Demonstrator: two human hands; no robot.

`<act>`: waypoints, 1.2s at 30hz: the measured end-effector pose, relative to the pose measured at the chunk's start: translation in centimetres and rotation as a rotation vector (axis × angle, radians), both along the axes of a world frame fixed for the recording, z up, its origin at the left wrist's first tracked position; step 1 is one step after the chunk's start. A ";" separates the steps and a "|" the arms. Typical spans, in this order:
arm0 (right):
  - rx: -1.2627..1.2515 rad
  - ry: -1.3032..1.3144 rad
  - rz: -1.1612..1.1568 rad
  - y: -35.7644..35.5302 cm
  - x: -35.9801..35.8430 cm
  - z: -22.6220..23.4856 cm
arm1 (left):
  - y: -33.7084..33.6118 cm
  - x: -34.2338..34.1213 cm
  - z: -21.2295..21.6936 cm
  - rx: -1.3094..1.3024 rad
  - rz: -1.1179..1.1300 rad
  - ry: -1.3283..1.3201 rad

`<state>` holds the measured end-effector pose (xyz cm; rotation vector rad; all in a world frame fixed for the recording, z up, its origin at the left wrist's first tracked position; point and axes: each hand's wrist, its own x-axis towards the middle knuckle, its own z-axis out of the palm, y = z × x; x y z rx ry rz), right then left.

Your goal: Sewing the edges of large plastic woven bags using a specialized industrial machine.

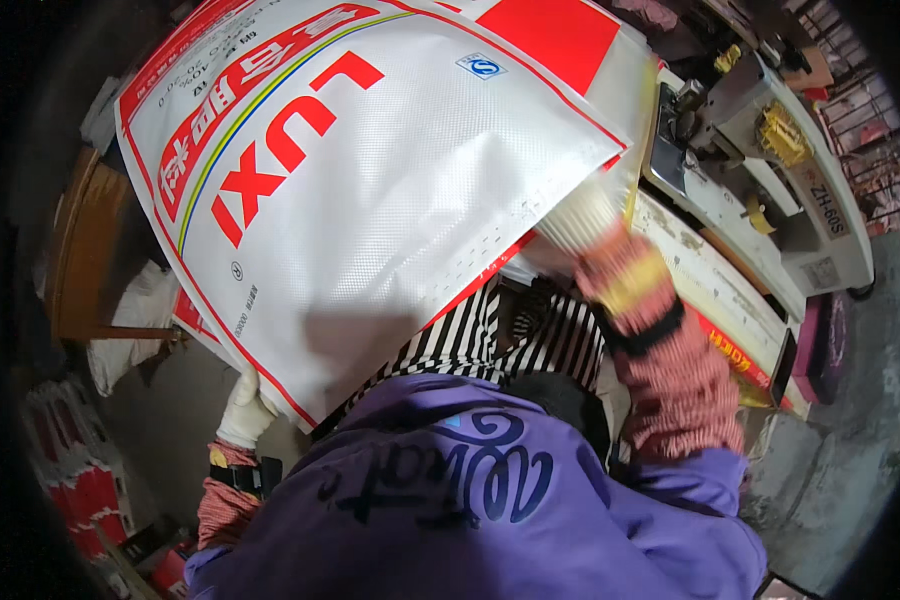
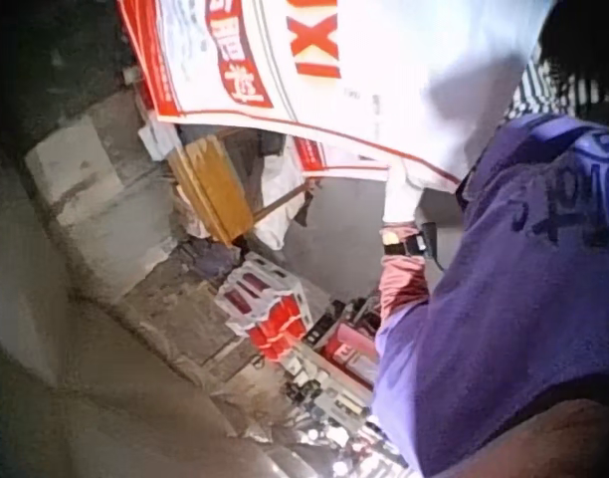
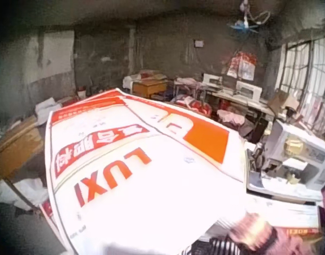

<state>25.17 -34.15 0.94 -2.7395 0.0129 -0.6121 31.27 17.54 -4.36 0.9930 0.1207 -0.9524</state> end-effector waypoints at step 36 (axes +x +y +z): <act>0.403 0.340 0.239 12.0 5.8 -14.7 | 13.4 -10.7 -17.2 1.793 0.416 -0.015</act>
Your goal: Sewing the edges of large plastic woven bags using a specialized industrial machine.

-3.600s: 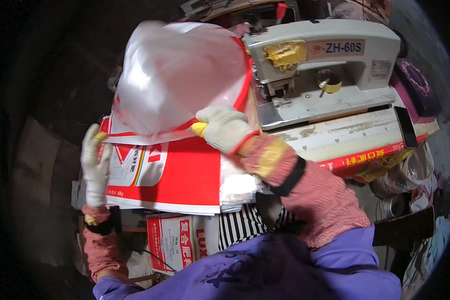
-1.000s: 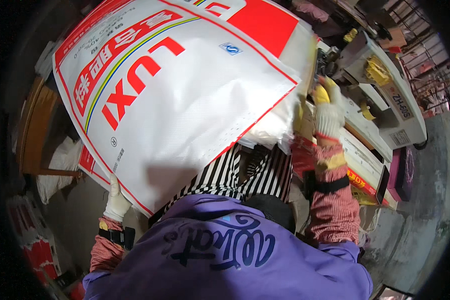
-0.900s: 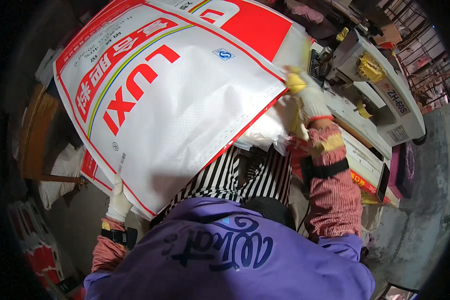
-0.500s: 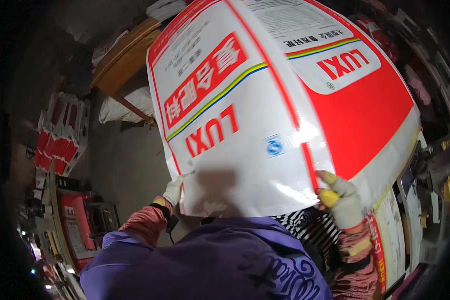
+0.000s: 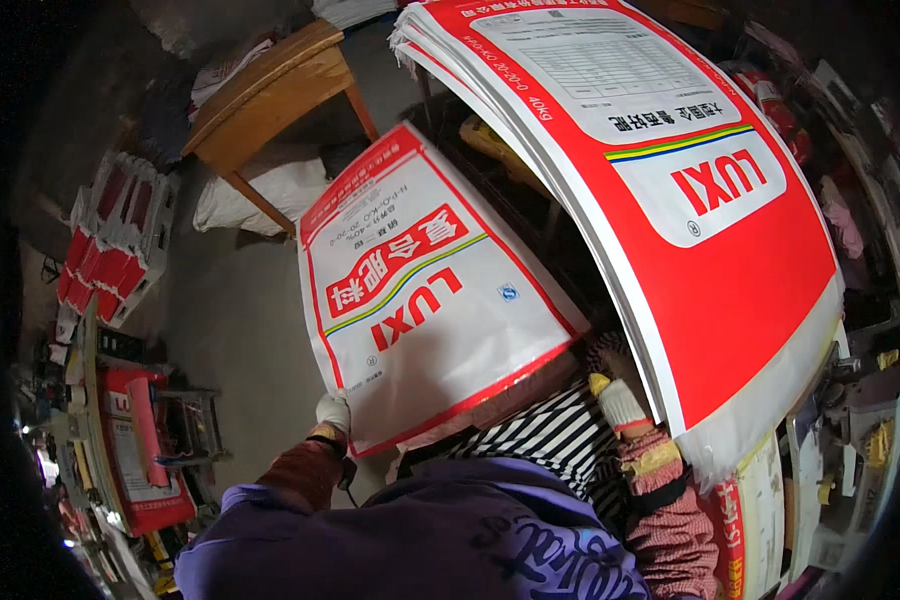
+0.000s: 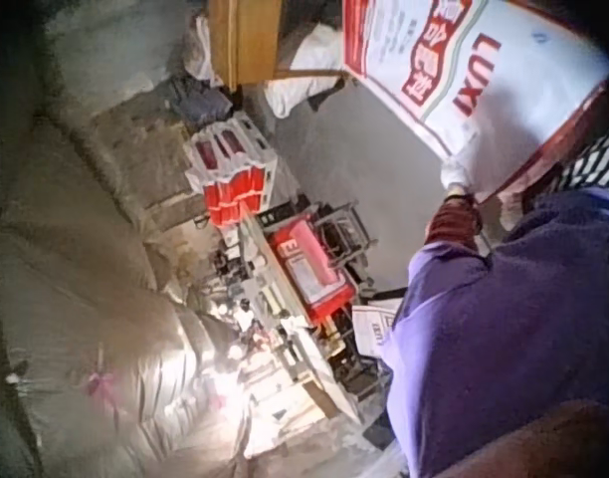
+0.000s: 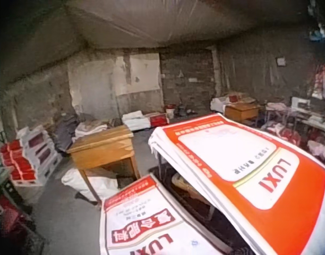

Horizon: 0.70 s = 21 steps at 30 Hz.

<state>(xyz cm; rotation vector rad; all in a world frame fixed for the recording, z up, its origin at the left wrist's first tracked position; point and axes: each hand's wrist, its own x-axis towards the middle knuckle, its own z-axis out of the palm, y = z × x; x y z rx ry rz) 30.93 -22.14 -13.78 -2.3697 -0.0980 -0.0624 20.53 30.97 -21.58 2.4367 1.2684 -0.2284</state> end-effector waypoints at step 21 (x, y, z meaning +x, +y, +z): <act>0.402 0.611 0.081 -1.8 -5.5 6.6 | -2.8 13.9 -2.9 -0.024 -0.125 -0.021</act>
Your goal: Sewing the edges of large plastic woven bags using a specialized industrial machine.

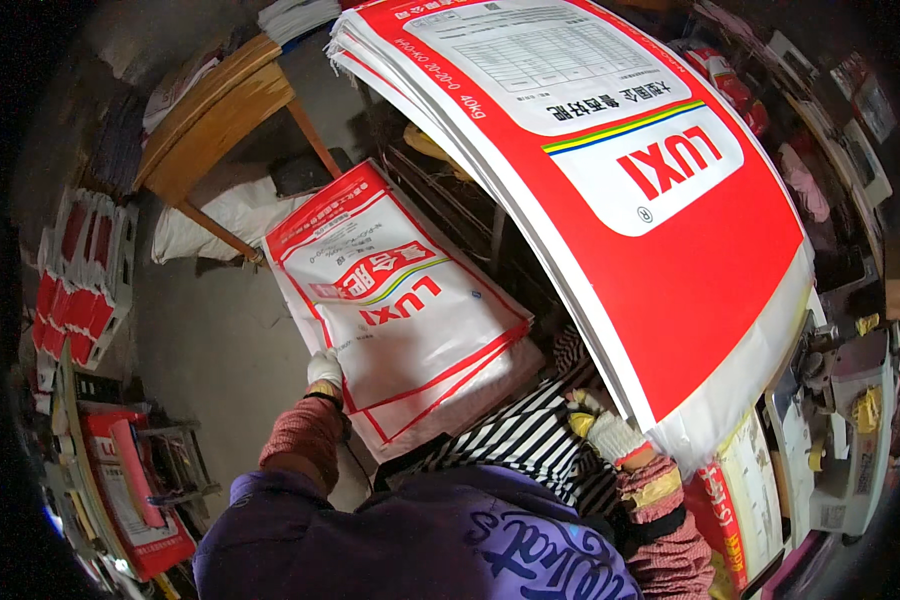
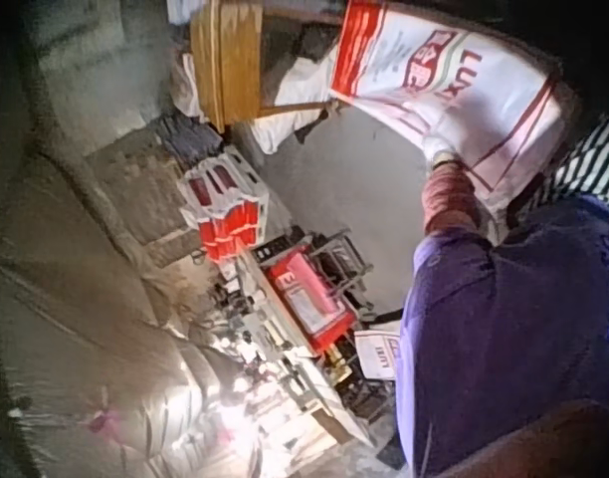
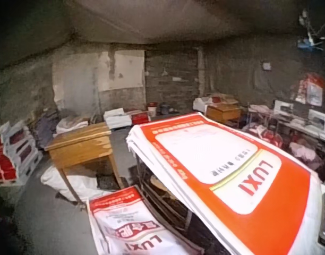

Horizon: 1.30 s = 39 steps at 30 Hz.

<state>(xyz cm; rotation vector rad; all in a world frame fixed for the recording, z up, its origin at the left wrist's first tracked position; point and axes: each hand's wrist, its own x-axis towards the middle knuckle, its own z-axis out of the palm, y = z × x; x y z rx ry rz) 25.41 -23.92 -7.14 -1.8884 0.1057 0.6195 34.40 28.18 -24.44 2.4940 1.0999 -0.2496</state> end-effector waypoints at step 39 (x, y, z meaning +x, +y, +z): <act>-0.271 -0.319 -0.905 -11.4 -4.4 11.5 | -49.5 2.8 30.3 -0.325 -1.968 -0.401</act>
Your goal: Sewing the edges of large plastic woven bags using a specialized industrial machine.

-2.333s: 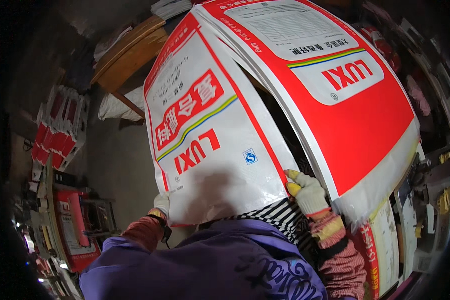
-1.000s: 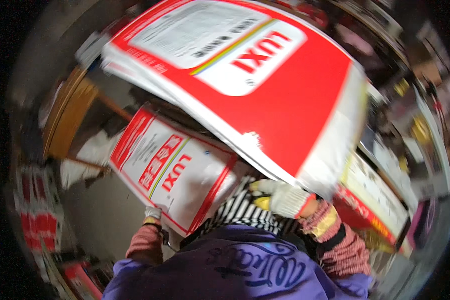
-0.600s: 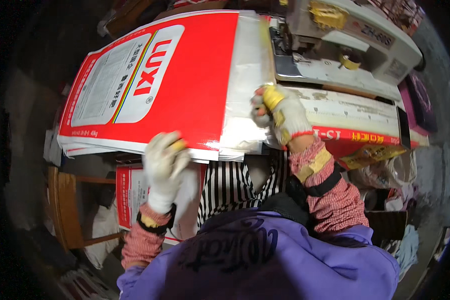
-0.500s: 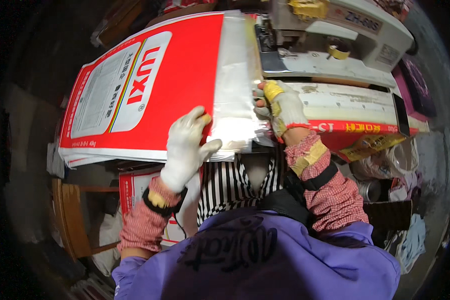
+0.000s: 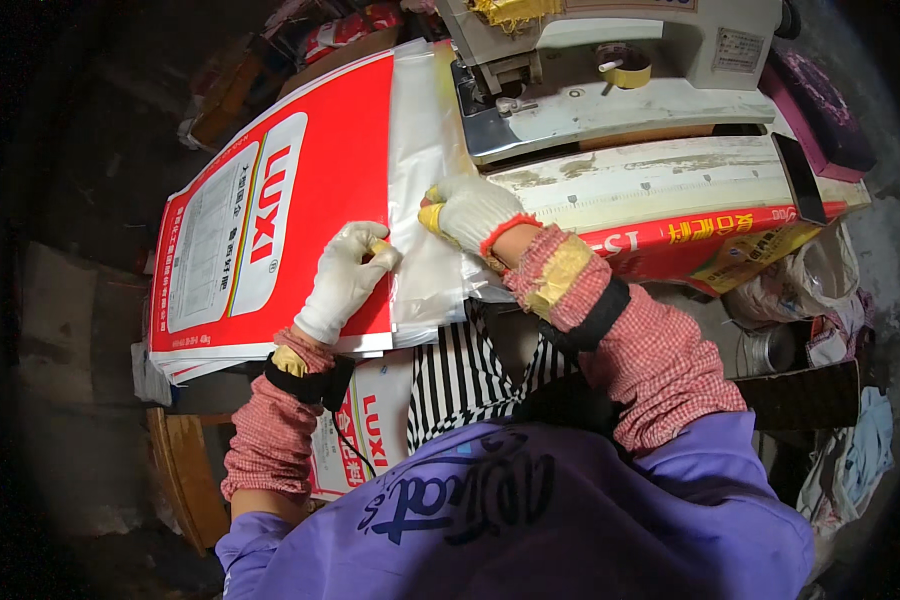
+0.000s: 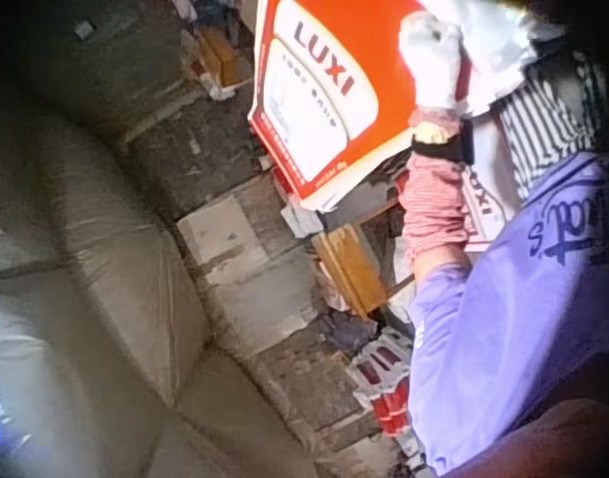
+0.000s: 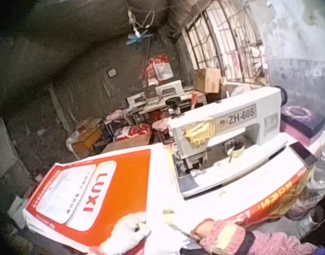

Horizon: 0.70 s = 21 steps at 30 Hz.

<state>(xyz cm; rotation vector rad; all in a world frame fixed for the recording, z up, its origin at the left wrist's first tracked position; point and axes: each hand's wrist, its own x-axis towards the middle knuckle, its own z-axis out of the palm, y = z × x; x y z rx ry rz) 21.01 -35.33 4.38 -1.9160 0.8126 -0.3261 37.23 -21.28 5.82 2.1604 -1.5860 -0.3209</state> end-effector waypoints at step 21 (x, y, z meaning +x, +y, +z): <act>-0.169 -0.097 0.051 0.9 1.3 2.0 | 0.2 0.7 0.8 -0.184 -0.060 0.261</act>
